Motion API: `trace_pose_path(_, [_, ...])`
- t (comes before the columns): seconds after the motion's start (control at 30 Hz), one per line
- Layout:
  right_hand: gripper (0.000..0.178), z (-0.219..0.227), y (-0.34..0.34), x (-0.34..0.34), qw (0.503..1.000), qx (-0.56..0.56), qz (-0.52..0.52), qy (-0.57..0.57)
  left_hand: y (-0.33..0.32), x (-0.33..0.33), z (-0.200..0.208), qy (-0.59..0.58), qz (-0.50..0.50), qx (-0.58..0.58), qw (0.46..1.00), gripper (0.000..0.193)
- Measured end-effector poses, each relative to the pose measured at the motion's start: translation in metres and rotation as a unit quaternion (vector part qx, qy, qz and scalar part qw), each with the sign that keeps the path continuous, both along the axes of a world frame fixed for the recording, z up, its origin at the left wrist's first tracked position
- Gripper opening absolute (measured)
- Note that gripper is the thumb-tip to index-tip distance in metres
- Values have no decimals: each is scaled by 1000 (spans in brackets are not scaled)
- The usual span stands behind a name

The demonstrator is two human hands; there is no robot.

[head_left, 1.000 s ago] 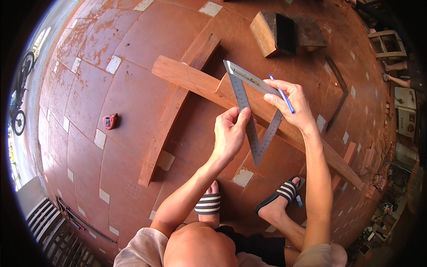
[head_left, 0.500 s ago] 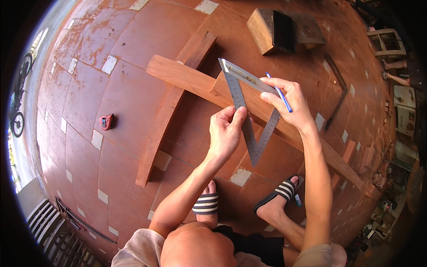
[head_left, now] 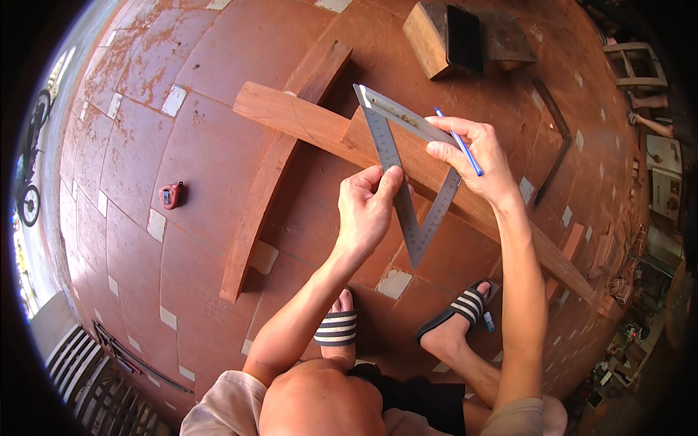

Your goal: The person sits on the floor and uses a try square and pen to measure and mark lines on wooden planks. They repeatedly position the square, draw lines, and adjust the wood to mark multiple sections.

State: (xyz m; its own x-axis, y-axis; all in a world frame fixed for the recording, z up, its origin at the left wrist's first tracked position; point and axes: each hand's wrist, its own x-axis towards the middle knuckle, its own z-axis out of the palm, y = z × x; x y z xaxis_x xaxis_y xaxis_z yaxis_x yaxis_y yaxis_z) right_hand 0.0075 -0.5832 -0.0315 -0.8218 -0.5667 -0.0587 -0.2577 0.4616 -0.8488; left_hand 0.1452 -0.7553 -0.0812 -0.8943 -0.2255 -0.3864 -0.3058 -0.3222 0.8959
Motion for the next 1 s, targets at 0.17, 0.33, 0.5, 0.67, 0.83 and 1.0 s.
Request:
trace_pose_path(0.17, [45, 21, -9, -5, 1000, 4, -1, -3, 2, -1, 0, 7, 9, 23, 1000, 37])
trace_pose_path(0.33, [35, 59, -39, -20, 995, -13, 78, -54, 3, 0, 0, 4, 14, 19, 1000, 36])
trace_pose_path(0.5, [27, 63, -81, -20, 975, 76, 209, 3, 4, 1, -1, 10, 14, 14, 1000, 33])
trace_pose_path(0.67, [26, 62, -98, -19, 962, 167, 215, 11, 5, 1, -3, 10, 21, 17, 1000, 32])
trace_pose_path(0.83, [24, 65, -102, -20, 953, 202, 225, 16, 3, 2, -4, -11, -4, 36, 999, 27])
trace_pose_path(1.0, [23, 68, -105, -19, 948, 210, 239, 27, 4, 2, -5, -4, 3, 40, 999, 25])
